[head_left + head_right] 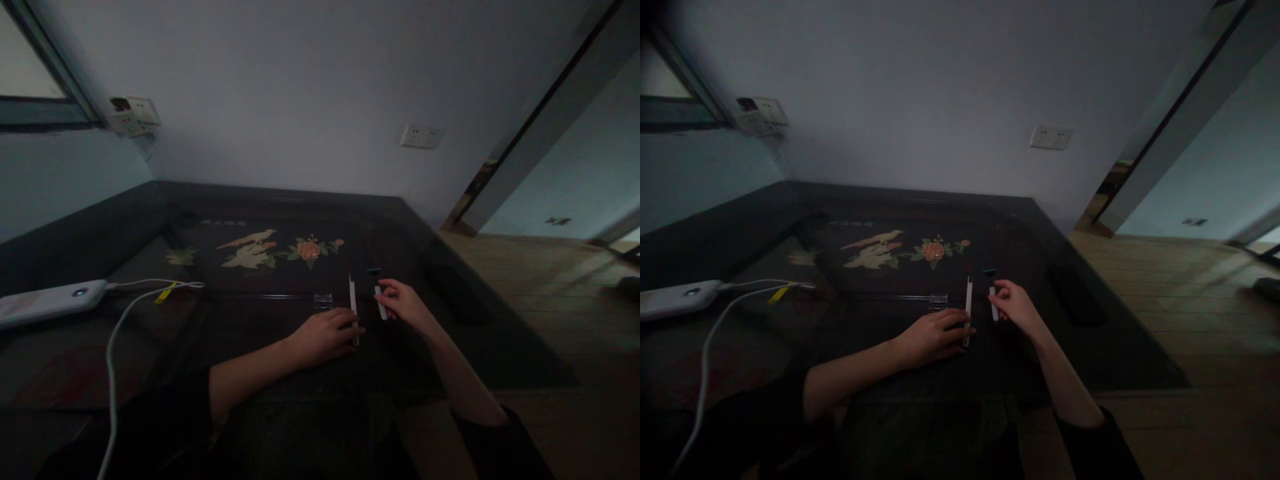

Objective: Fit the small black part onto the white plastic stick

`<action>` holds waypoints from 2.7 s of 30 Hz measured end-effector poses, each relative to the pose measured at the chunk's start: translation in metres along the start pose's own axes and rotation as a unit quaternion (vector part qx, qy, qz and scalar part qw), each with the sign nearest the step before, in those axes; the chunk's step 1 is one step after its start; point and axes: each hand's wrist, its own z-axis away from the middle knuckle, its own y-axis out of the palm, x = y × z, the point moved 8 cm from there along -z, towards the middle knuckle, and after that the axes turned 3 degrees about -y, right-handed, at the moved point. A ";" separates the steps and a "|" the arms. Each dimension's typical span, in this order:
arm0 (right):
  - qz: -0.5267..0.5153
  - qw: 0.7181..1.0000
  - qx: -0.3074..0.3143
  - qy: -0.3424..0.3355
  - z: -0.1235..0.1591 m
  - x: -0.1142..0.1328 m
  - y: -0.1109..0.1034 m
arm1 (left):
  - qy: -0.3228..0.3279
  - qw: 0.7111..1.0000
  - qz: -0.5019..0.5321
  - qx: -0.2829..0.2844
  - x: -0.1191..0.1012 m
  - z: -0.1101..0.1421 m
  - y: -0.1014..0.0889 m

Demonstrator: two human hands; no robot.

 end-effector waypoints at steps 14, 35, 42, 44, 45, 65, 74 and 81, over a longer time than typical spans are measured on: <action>0.122 0.991 0.020 0.047 0.011 0.000 0.020 | -0.049 0.998 -0.044 0.019 -0.005 -0.014 0.004; 0.137 0.990 -0.029 0.001 0.009 0.003 0.014 | -0.062 0.997 -0.037 -0.022 0.000 -0.014 0.002; 0.172 0.984 -0.037 -0.032 0.004 0.000 0.014 | -0.070 0.997 -0.032 -0.032 0.008 -0.016 0.003; 0.185 0.981 -0.038 -0.043 0.003 0.001 0.015 | -0.069 0.997 -0.033 -0.033 0.010 -0.016 0.004; 0.192 0.979 -0.040 -0.048 0.003 0.002 0.015 | -0.068 0.997 -0.032 -0.033 0.010 -0.016 0.004; 0.236 0.968 -0.041 -0.072 0.002 0.007 0.015 | -0.084 0.996 -0.014 -0.037 0.016 -0.019 0.004; 0.244 0.966 -0.040 -0.078 0.003 0.007 0.015 | -0.089 0.995 -0.014 -0.030 0.018 -0.019 0.005; 0.248 0.967 -0.022 -0.062 0.004 0.006 0.016 | -0.105 0.991 0.011 -0.084 0.031 -0.013 -0.019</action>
